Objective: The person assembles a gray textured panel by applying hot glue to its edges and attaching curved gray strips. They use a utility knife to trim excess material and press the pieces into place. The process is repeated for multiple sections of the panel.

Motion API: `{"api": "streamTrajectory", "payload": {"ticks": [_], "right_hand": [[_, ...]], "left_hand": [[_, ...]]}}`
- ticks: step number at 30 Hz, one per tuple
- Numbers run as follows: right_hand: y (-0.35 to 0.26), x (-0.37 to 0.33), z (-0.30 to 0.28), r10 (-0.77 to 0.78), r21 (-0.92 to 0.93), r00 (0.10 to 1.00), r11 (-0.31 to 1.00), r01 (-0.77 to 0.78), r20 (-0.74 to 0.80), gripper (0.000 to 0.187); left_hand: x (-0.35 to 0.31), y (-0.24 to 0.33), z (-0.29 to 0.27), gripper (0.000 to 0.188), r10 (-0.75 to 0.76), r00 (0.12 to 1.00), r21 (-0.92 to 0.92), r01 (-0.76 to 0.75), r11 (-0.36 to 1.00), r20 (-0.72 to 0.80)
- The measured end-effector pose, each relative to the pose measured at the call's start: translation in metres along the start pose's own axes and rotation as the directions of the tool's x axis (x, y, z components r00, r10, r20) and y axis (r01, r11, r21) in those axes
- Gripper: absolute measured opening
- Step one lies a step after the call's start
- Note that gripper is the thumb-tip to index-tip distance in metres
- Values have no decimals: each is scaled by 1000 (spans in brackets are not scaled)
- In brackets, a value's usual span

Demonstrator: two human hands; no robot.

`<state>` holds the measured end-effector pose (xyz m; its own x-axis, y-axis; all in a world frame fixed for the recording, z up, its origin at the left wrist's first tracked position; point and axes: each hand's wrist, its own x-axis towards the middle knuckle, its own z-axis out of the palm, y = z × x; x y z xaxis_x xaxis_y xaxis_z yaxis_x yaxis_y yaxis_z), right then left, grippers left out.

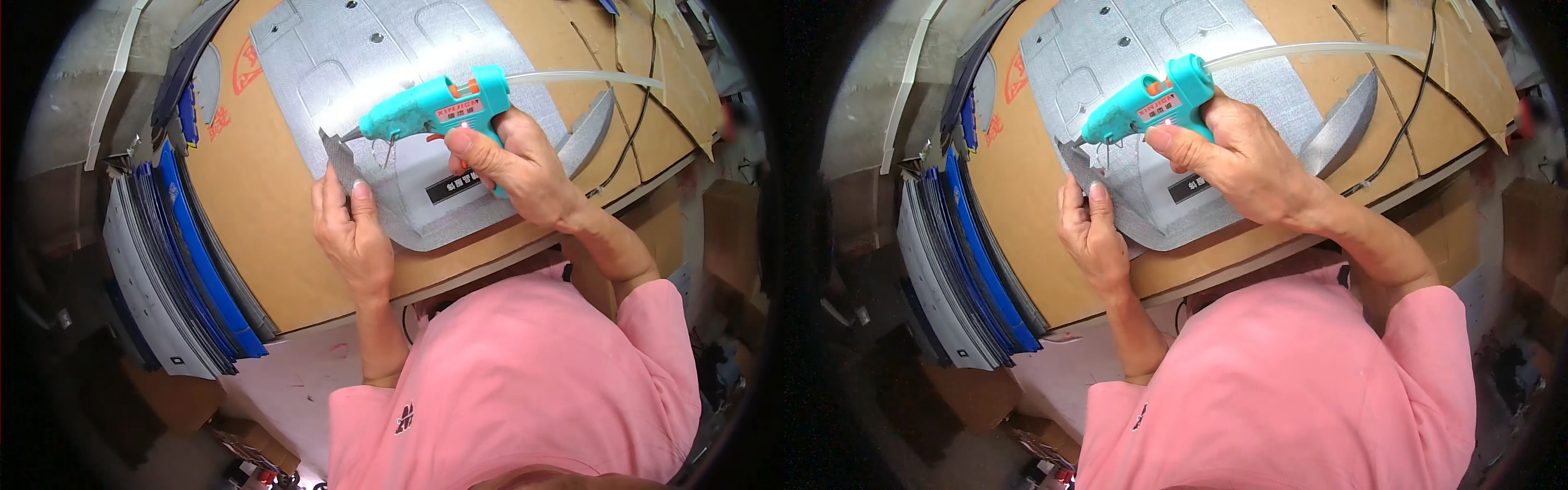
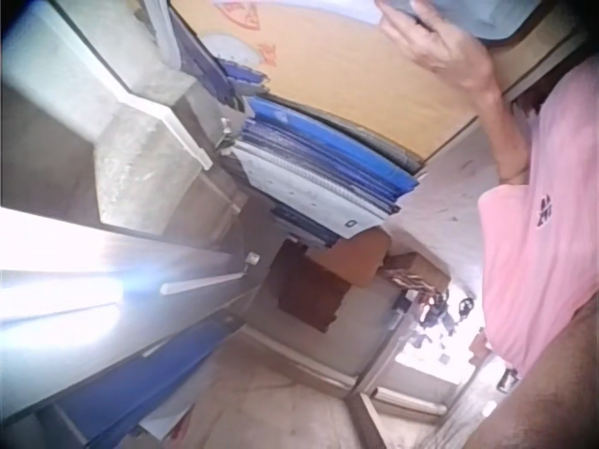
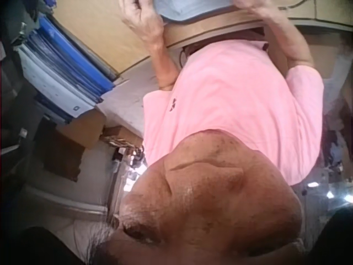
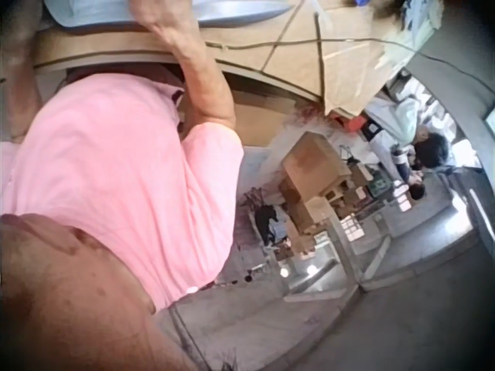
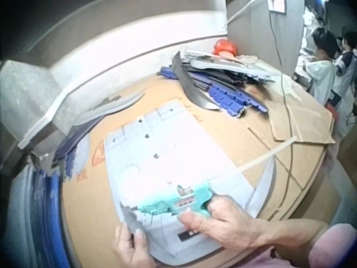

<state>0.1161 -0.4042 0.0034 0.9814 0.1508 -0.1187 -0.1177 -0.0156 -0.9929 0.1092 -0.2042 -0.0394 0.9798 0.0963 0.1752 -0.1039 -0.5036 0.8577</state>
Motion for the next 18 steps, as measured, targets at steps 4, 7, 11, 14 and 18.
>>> {"api": "streamTrajectory", "payload": {"ticks": [4, 7, 11, 14, 18], "right_hand": [[-2, 1, 0, 15, -32, 1000, 999, -15, 0, 40], [-2, 2, 0, 4, -45, 1000, 999, -4, 2, 40], [0, -1, -3, 28, -117, 999, 993, -24, 30, 41], [1, -4, -4, 3, -143, 998, 990, 5, 62, 40], [3, -11, -10, 13, -166, 1000, 986, -11, 12, 40]], "left_hand": [[0, 1, 1, 35, 23, 1000, -34, -23, 999, -6], [-1, 1, 2, 34, 23, 1000, -77, -24, 997, -15], [0, -4, 2, 34, 74, 997, -64, -75, 995, -20], [0, -1, 3, 35, 75, 997, -57, -76, 995, -19], [0, -1, 4, 37, 59, 998, -1, -59, 998, -19]]}}
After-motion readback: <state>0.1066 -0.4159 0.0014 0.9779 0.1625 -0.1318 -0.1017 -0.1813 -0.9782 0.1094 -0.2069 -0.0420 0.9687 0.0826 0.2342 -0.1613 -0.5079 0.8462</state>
